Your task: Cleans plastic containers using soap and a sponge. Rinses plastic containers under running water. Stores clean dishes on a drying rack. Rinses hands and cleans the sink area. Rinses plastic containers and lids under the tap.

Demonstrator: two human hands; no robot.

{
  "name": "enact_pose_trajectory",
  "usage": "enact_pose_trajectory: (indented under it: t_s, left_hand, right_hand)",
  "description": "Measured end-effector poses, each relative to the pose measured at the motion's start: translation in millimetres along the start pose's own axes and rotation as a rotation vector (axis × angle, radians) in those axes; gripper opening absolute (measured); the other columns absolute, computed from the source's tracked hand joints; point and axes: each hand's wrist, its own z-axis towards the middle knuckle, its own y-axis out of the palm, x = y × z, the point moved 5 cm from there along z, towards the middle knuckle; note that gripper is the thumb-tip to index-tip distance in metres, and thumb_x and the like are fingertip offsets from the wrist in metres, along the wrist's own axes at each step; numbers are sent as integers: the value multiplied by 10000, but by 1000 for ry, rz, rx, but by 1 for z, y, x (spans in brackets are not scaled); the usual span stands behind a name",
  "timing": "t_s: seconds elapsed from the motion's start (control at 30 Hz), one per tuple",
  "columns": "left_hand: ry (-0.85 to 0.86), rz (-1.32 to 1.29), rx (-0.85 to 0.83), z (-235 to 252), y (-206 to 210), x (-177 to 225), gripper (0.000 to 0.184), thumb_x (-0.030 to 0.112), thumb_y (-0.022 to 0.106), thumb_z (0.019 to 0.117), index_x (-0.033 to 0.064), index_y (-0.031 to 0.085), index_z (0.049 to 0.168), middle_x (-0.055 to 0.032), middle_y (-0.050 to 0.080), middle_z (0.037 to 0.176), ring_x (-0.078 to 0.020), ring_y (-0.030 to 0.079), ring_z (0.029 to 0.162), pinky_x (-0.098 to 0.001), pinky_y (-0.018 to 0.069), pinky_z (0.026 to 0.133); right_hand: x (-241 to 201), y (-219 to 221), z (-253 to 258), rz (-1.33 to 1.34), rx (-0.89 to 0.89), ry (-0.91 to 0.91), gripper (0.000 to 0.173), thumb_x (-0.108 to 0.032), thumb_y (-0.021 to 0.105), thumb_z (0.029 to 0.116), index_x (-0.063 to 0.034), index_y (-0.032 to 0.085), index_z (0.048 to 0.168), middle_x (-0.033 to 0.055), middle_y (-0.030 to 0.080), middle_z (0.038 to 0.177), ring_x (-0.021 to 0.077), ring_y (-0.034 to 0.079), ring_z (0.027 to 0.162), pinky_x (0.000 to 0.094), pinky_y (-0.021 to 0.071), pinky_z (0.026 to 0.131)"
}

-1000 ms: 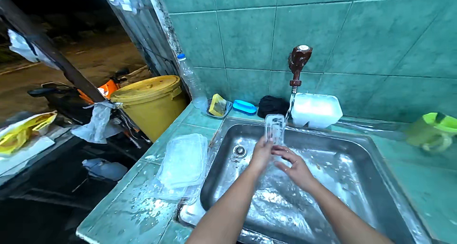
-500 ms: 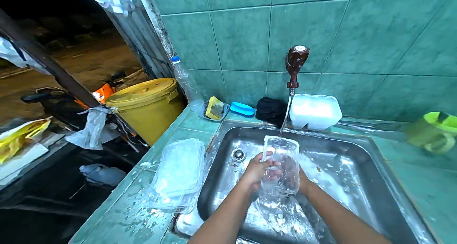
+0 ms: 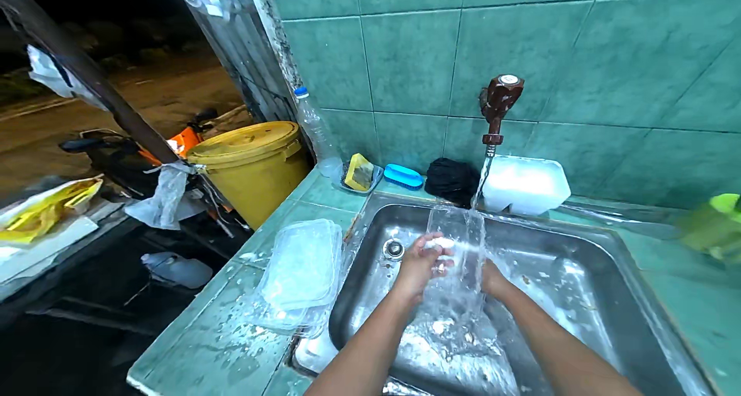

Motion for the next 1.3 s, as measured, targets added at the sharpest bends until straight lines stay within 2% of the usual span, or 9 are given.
enact_pose_trajectory:
  t_s: [0.07,0.23,0.43,0.67,0.8,0.93,1.13,1.23,1.3]
  left_hand:
    - [233,230,59,-14,-10,34,328,65,494,1069,46,554,1391,-107,726,1110,-189,724,925,-349,600,801]
    - [587,741,443,-63,-78,115,439,81,568,1036,104,502,1470,-129,712,1072,-234,717,867,-442,609,763]
    - [341,966,828,-96,-196,127,527,63,601,1017,43,434,1516,-256,663,1177,-424,681,969,-614,540,865]
    - [93,1147,887,-99,-239,98,536,169,709,972,15,535,1455,-319,555,1379,-530,502,1294,-709,390,1029]
    - [350,1099,892,-93,-205,102,487,188,735,943,10,609,1378,-353,474,1446,-593,407,1337,-750,330,1040]
    - [448,863,410,-48,-110,74,449,261,664,997,67,586,1395,-202,553,1411,-343,585,1253,-526,519,1019]
    - [71,161,-38,-1,10,12,840,313,643,1016,297,99,1656,-158,323,1627,-351,508,1349,-556,507,1011]
    - [-6,-10,-21,15,24,1,440,241,436,1113,219,403,1550,-108,634,1346,-226,688,1003,-394,576,811]
    - [-98,-94,-78,18,28,-13,373,190,388,1123,101,463,1477,-143,664,1224,-242,714,930,-388,605,783]
  right_hand:
    - [2,-10,-2,184,54,-55,295,-72,559,1024,96,574,1265,251,635,1195,306,643,1052,448,518,942]
    - [18,-17,-19,621,175,30,241,-51,560,1036,19,573,1266,109,662,964,144,613,751,311,512,671]
    - [41,8,-37,814,122,207,257,-76,562,1043,-40,565,1298,77,660,900,126,614,695,286,507,624]
    - [46,9,-46,981,106,209,215,-91,535,1059,-57,553,1271,55,652,868,114,623,679,257,514,600]
    - [23,-1,-40,1132,140,99,186,-74,472,1076,-46,544,1246,54,661,892,134,652,740,284,545,655]
    - [-16,-15,-32,1224,243,19,206,-83,424,1095,-11,561,1231,106,681,930,196,679,815,341,564,725]
    - [-77,-15,-69,540,338,-465,346,-84,655,964,56,630,1280,190,664,1246,220,668,1137,376,571,962]
    - [-70,-17,-85,264,390,-579,453,-349,694,946,-68,695,1302,169,606,1383,264,566,1308,454,462,1116]
    - [-42,-34,-83,225,562,-477,377,-273,665,963,-68,709,1276,199,608,1368,359,558,1300,565,441,1097]
